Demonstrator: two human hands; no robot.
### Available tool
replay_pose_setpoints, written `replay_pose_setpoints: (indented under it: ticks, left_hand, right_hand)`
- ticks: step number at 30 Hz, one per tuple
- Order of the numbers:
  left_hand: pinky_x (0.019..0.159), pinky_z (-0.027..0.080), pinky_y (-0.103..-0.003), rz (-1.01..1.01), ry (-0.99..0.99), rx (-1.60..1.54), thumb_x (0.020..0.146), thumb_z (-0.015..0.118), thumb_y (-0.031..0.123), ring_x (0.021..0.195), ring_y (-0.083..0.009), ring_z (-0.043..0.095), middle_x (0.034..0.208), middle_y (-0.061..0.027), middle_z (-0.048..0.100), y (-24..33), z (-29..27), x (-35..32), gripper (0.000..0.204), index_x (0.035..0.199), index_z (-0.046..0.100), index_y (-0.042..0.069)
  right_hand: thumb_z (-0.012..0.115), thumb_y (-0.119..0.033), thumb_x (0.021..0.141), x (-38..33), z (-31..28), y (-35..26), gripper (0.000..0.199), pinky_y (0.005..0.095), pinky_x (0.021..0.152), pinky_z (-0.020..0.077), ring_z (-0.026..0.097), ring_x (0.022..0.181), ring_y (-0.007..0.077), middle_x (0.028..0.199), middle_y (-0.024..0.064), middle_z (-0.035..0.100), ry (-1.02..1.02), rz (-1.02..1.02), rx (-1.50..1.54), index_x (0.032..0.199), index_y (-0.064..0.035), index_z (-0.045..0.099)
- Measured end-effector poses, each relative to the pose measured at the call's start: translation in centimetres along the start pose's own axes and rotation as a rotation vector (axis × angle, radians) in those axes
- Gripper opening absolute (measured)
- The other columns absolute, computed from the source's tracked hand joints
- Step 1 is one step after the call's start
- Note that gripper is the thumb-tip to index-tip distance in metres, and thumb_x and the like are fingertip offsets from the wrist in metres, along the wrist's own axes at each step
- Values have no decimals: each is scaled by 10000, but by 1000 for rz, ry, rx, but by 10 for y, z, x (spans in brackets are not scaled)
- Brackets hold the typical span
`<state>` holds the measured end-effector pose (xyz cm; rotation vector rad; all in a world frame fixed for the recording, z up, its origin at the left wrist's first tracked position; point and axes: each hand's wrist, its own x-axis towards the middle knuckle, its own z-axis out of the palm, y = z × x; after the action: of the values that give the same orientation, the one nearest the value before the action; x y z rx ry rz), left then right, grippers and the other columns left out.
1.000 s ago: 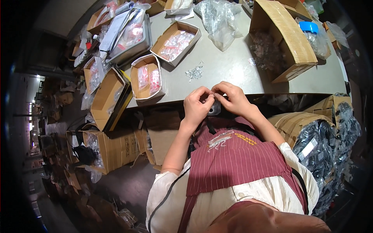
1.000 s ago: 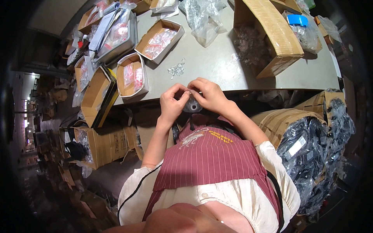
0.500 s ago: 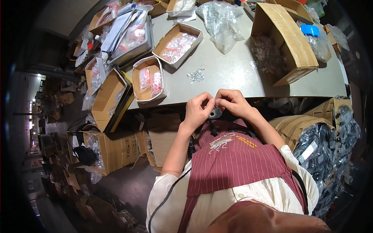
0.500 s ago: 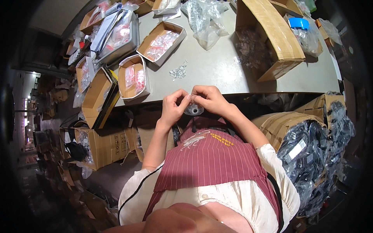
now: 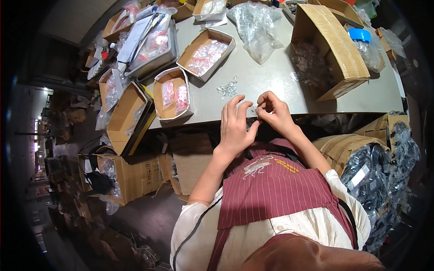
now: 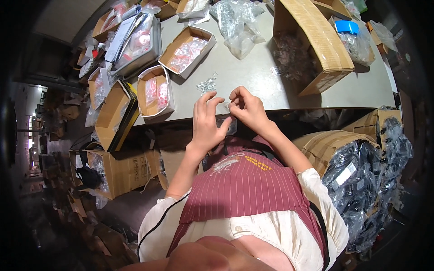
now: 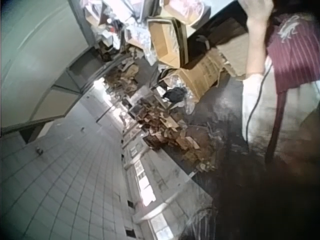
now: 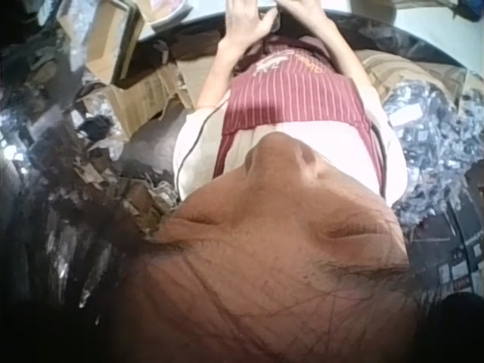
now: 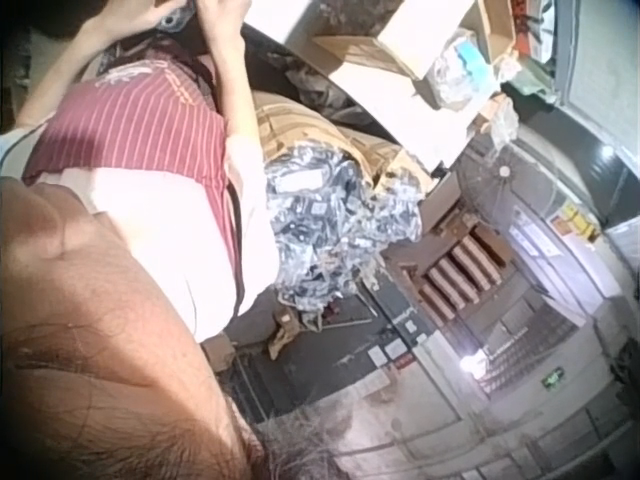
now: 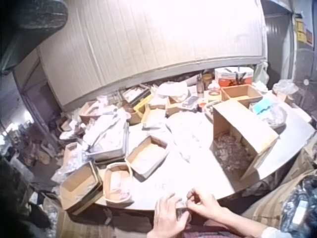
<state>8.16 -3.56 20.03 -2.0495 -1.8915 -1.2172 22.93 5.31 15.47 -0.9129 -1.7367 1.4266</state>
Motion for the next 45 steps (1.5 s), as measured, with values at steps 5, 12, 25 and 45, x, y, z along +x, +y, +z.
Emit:
replay_pose_setpoints:
  ticks: [5, 12, 25, 45]
  left_hand:
    - [879, 502, -429, -41, -199, -153, 755, 798, 90, 969, -339, 660, 1030, -138, 696, -23, 10, -17, 428, 1146, 631, 35]
    - [770, 538, -350, -274, -292, -328, 863, 791, 187, 865, -239, 711, 962, -138, 742, -29, 0, -16, 342, 1136, 707, -1]
    - [749, 485, -228, -763, -490, -1077, 958, 728, 251, 840, -79, 624, 957, -35, 714, -42, 2, -26, 329, 1132, 711, -28]
    - [755, 524, -320, -835, 30, -849, 942, 649, 102, 784, -191, 632, 854, -79, 646, -62, 39, -50, 265, 1159, 543, -8]
  right_hand:
    - [682, -60, 889, -1, 2, 5, 118, 238, 649, 503, 616, 721, 66, 776, 22, 642, -142, 93, 210, 976, 1, 630]
    - [701, -71, 824, 8, -10, -5, 179, 349, 881, 492, 622, 961, 223, 981, 73, 659, -197, -317, -143, 1000, -41, 713]
    - [760, -158, 796, 0, -7, -14, 119, 520, 1155, 267, 570, 1194, 256, 997, 27, 671, -251, -338, -242, 878, -107, 691]
    - [737, -102, 827, 0, 10, -5, 121, 656, 1170, 0, 350, 1479, 340, 1037, -48, 744, 31, -508, -641, 940, -144, 748]
